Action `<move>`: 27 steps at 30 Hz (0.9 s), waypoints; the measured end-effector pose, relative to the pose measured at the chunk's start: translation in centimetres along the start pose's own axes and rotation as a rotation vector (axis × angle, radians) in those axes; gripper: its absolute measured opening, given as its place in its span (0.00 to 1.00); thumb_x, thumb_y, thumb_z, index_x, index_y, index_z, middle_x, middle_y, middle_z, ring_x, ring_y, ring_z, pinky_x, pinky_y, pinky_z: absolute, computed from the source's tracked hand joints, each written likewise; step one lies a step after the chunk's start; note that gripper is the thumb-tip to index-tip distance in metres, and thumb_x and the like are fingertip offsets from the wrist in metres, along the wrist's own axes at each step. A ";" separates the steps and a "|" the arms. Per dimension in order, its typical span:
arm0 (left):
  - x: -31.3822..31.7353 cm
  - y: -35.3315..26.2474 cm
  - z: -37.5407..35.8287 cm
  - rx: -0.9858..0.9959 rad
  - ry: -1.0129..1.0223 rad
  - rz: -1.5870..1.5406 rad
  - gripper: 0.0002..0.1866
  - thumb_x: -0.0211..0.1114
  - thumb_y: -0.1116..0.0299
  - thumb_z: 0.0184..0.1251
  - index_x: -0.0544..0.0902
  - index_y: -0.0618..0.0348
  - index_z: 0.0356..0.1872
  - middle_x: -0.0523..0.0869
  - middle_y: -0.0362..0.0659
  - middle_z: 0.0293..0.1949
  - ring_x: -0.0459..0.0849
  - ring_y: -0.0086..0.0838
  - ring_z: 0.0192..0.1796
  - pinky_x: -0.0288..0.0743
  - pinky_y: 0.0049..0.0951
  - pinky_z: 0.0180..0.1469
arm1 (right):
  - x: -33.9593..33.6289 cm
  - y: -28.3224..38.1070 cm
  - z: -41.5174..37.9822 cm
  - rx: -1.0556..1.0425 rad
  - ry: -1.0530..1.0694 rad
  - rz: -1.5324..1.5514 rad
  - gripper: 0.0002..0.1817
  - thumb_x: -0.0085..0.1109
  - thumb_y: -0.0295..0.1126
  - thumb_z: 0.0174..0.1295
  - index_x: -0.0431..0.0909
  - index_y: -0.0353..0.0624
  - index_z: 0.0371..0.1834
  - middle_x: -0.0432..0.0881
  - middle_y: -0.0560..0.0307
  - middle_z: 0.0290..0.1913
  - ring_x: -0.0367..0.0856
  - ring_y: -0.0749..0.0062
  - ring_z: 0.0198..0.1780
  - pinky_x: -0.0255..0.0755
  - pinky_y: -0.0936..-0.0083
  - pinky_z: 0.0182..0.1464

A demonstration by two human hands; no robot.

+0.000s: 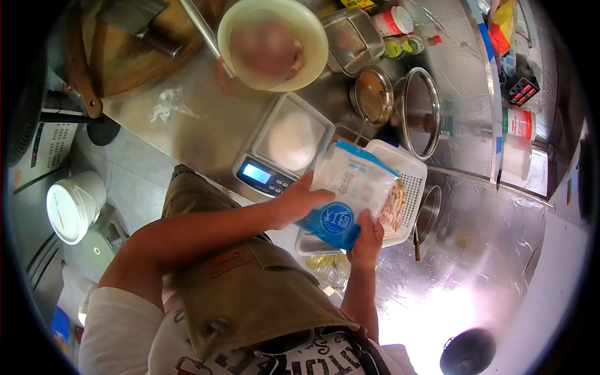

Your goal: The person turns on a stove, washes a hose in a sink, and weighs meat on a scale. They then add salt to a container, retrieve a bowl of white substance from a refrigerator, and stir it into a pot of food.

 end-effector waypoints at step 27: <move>-3.0 -19.0 -9.7 0.803 -0.234 0.917 0.36 0.67 0.71 0.52 0.62 0.68 0.63 0.72 0.55 0.58 0.72 0.38 0.60 0.63 0.33 0.63 | 4.2 21.5 10.9 -0.325 0.037 0.960 0.09 0.57 0.30 0.58 0.77 0.49 0.42 0.78 0.67 0.32 0.74 0.81 0.25 0.62 0.81 0.19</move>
Point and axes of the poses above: each hand's wrist, its own z-axis towards the middle knuckle, its own x-axis out of the palm, y = z × x, the point moved 3 cm from there along z, towards the middle knuckle
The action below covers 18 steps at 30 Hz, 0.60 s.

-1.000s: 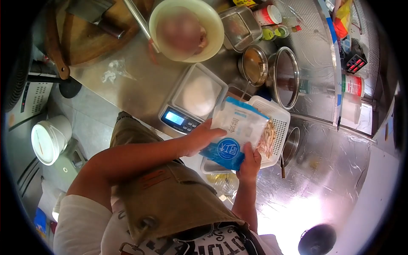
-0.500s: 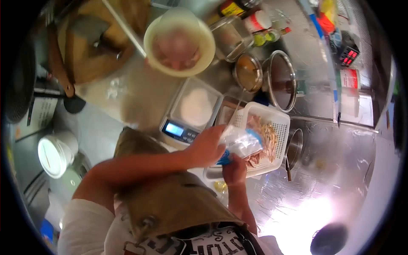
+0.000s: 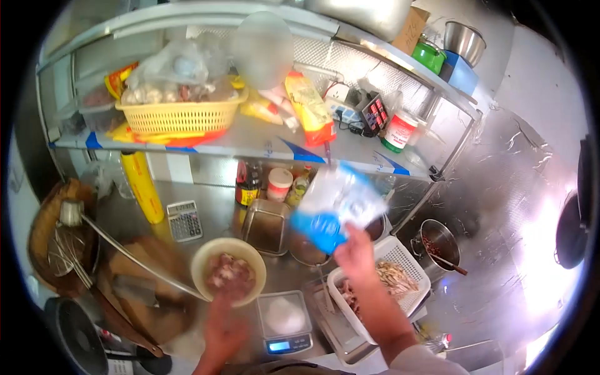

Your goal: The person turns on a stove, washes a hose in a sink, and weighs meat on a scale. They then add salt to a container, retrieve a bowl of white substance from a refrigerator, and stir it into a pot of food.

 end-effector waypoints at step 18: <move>-8.5 5.2 -8.9 -0.382 -0.134 0.473 0.08 0.57 0.71 0.64 0.80 0.67 0.35 0.81 0.41 0.27 0.76 0.20 0.30 0.72 0.23 0.34 | 11.1 8.7 14.4 -1.213 -0.056 -1.287 0.23 0.63 0.41 0.56 0.75 0.34 0.48 0.83 0.45 0.40 0.81 0.62 0.38 0.73 0.70 0.44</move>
Point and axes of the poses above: each hand's wrist, its own z-axis towards the middle knuckle, its own x-axis out of the palm, y = z × x, the point moved 3 cm from there along z, towards the middle knuckle
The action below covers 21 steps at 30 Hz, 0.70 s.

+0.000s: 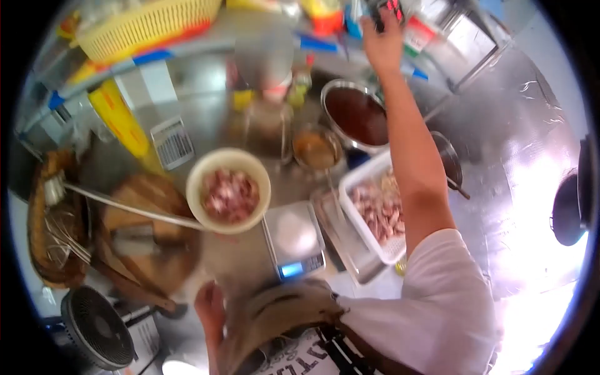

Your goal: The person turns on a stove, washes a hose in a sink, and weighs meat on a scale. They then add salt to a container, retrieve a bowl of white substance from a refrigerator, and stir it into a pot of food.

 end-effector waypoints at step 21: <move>18.6 -1.5 8.8 0.236 0.406 0.502 0.12 0.62 0.64 0.50 0.82 0.66 0.26 0.83 0.55 0.24 0.82 0.49 0.31 0.74 0.43 0.36 | -8.3 -2.7 -50.9 0.550 1.146 -0.224 0.12 0.47 0.33 0.57 0.78 0.38 0.24 0.79 0.38 0.28 0.79 0.43 0.34 0.74 0.54 0.41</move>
Point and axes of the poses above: each hand's wrist, its own z-axis towards the middle knuckle, its own x-axis out of the palm, y = z × x, the point moved 3 cm from there along z, towards the middle knuckle
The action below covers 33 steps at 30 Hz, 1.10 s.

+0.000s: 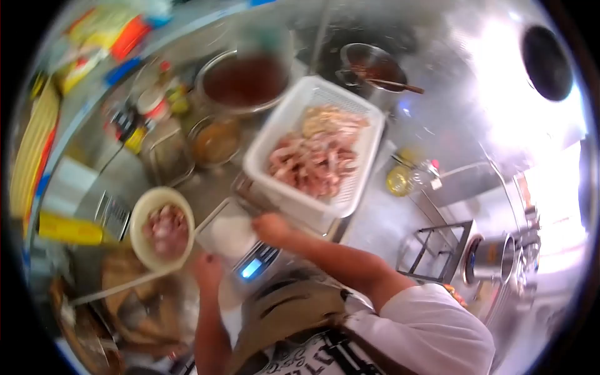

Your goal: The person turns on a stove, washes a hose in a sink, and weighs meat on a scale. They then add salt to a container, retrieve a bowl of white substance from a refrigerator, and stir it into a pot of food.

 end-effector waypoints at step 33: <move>8.6 -43.2 -16.8 0.126 0.332 -0.219 0.07 0.60 0.75 0.51 0.80 0.68 0.21 0.79 0.43 0.14 0.78 0.24 0.15 0.71 0.25 0.18 | -25.8 -25.1 -33.9 0.182 0.176 1.748 0.12 0.62 0.36 0.59 0.75 0.40 0.39 0.77 0.59 0.28 0.79 0.73 0.30 0.78 0.73 0.35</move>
Point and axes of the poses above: each hand's wrist, its own z-axis towards the middle knuckle, its own x-axis out of the palm, y = z × x, the point moved 3 cm from there along z, towards the middle knuckle
